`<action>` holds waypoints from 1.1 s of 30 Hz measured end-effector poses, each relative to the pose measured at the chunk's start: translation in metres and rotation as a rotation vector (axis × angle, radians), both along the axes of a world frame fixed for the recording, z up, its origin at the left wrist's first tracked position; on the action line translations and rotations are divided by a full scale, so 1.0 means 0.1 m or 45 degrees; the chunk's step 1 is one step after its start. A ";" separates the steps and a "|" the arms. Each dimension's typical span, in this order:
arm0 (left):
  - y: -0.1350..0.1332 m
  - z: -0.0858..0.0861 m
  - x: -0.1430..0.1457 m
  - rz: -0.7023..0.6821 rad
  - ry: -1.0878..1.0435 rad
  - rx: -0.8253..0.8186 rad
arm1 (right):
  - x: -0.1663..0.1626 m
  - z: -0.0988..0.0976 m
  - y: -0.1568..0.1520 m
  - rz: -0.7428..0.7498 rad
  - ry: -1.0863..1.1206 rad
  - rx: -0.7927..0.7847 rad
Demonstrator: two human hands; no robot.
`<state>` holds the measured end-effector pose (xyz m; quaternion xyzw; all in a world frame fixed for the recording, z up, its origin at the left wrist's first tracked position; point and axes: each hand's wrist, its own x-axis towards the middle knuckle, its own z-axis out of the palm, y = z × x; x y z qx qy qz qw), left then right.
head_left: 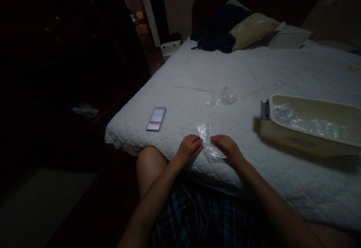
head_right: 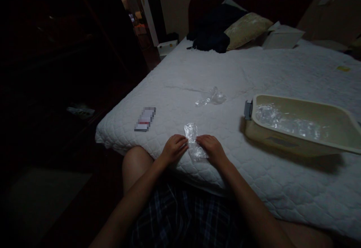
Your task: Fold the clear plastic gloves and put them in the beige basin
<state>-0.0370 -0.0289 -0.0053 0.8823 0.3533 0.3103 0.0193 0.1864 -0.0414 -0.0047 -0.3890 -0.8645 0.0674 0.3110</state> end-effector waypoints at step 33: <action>0.02 0.00 0.13 0.261 -0.276 -0.299 | -0.11 0.02 0.04 -0.335 0.254 -0.314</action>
